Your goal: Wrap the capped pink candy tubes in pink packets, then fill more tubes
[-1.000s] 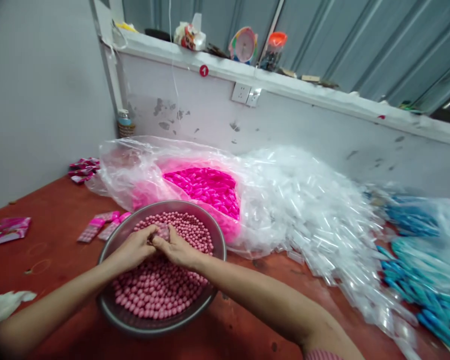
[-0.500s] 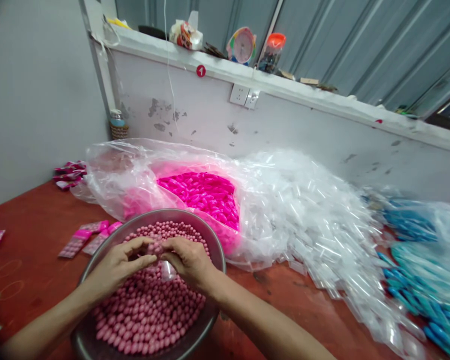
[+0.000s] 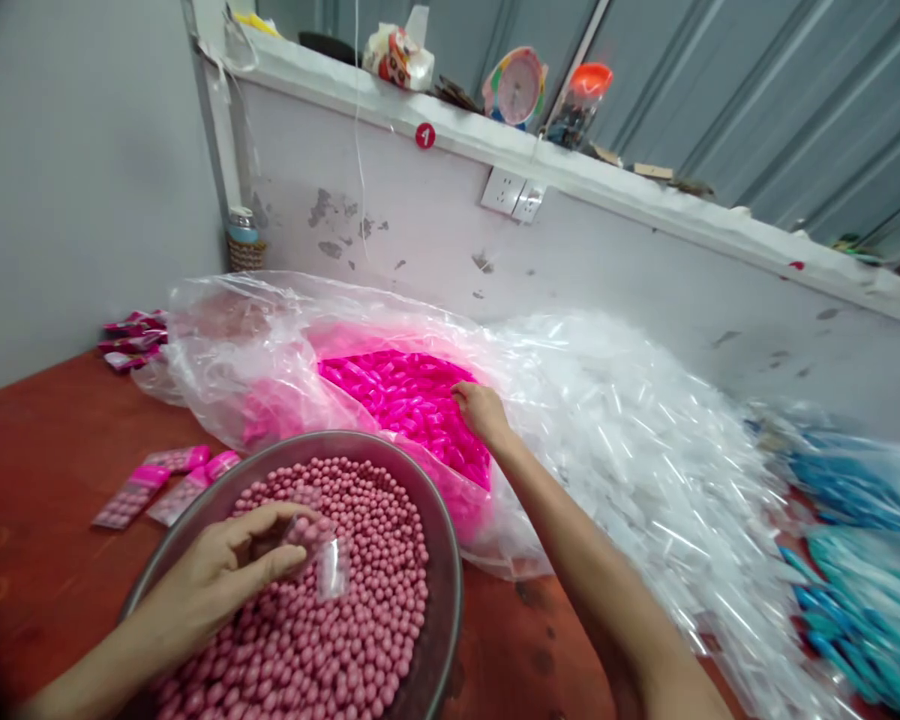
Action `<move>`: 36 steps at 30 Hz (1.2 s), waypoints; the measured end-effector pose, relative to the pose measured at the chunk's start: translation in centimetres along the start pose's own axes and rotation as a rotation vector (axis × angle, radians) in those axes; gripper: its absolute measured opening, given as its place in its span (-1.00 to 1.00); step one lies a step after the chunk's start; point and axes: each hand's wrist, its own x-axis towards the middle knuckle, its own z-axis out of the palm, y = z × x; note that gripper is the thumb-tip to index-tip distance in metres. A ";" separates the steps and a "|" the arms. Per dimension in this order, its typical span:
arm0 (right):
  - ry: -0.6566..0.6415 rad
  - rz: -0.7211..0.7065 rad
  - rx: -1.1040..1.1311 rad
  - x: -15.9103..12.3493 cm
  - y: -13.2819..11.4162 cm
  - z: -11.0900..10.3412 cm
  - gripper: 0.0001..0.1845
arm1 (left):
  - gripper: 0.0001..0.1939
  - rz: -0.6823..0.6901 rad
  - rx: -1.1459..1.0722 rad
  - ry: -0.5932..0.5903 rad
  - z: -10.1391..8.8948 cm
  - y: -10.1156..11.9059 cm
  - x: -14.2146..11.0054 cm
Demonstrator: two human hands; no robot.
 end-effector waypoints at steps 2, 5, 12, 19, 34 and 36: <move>-0.039 -0.014 -0.038 2.3 1.5 1.3 -0.75 | -0.71 -0.009 0.001 0.019 -0.1 -0.1 0.1; -0.093 -0.049 -0.077 4.5 2.1 3.1 -0.70 | -0.73 -0.022 0.014 0.056 -0.2 -0.3 0.1; -0.148 -0.024 -0.150 6.7 1.6 5.6 -0.69 | -0.72 -0.047 0.007 0.088 -0.2 -0.4 0.0; -0.125 0.062 -0.215 7.5 0.7 7.2 -0.71 | -0.72 -0.086 -0.031 0.074 -0.2 -0.1 0.2; -0.085 0.006 -0.149 8.3 -1.1 4.7 -0.77 | -0.75 -0.055 -0.282 0.189 -0.4 -0.6 0.4; -0.049 -0.030 -0.049 6.4 -3.2 3.7 -0.72 | -0.72 -0.037 -0.365 0.228 -0.4 -1.0 0.4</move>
